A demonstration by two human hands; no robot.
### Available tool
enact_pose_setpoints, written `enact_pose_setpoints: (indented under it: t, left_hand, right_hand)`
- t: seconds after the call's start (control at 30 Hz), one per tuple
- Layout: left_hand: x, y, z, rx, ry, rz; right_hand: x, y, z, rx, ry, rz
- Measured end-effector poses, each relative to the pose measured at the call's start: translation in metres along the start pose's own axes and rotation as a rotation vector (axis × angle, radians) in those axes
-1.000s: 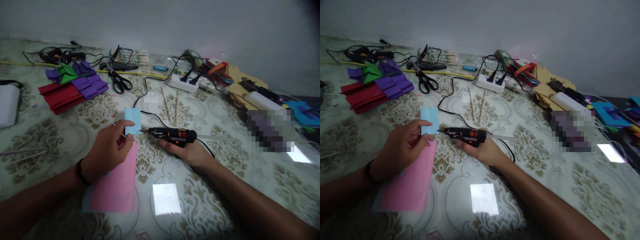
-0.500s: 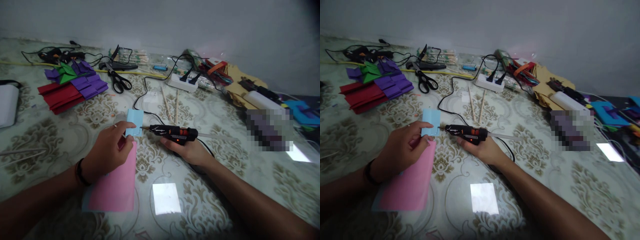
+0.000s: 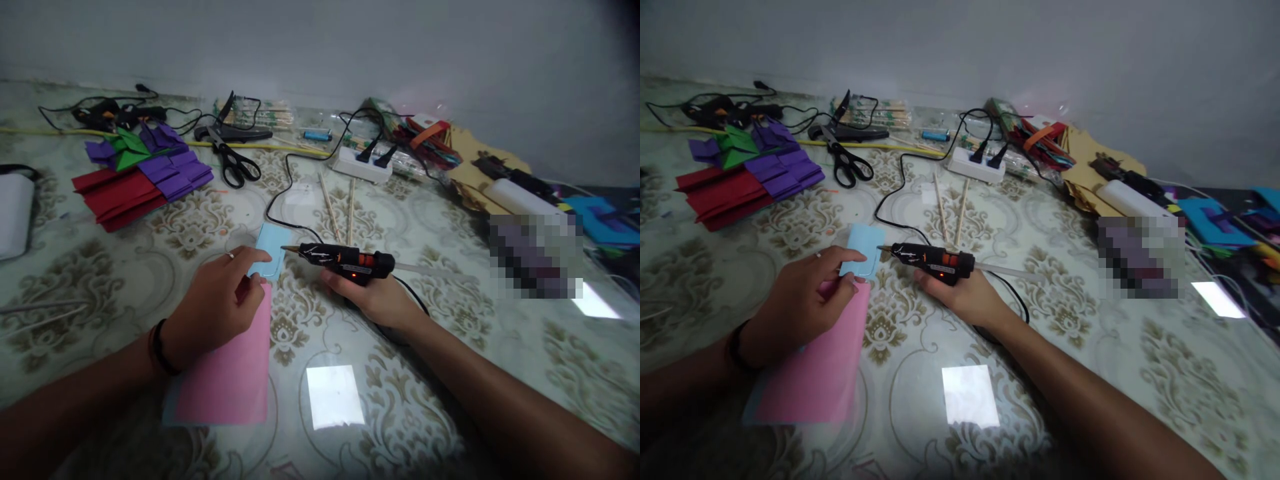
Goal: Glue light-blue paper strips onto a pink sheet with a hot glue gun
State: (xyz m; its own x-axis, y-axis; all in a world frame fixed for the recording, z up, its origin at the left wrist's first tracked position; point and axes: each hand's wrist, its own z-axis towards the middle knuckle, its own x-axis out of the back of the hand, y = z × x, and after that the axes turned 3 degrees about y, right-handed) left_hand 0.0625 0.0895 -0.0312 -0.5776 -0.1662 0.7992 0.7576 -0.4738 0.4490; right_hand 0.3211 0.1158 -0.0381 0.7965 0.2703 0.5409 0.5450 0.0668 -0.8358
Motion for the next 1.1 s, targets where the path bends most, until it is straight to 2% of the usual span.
enact_pose_setpoints:
  t: [0.27,1.1]
  left_hand:
    - [0.0002,0.0000,-0.0007,-0.012,-0.006,0.009]
    - [-0.0034,-0.0009,-0.0021,-0.094,-0.063,0.025]
  right_hand:
    - [-0.0006,0.0039,0.0000,-0.027,0.062,-0.033]
    - [-0.0036,0.0009,0.0005,-0.039,0.096,-0.053]
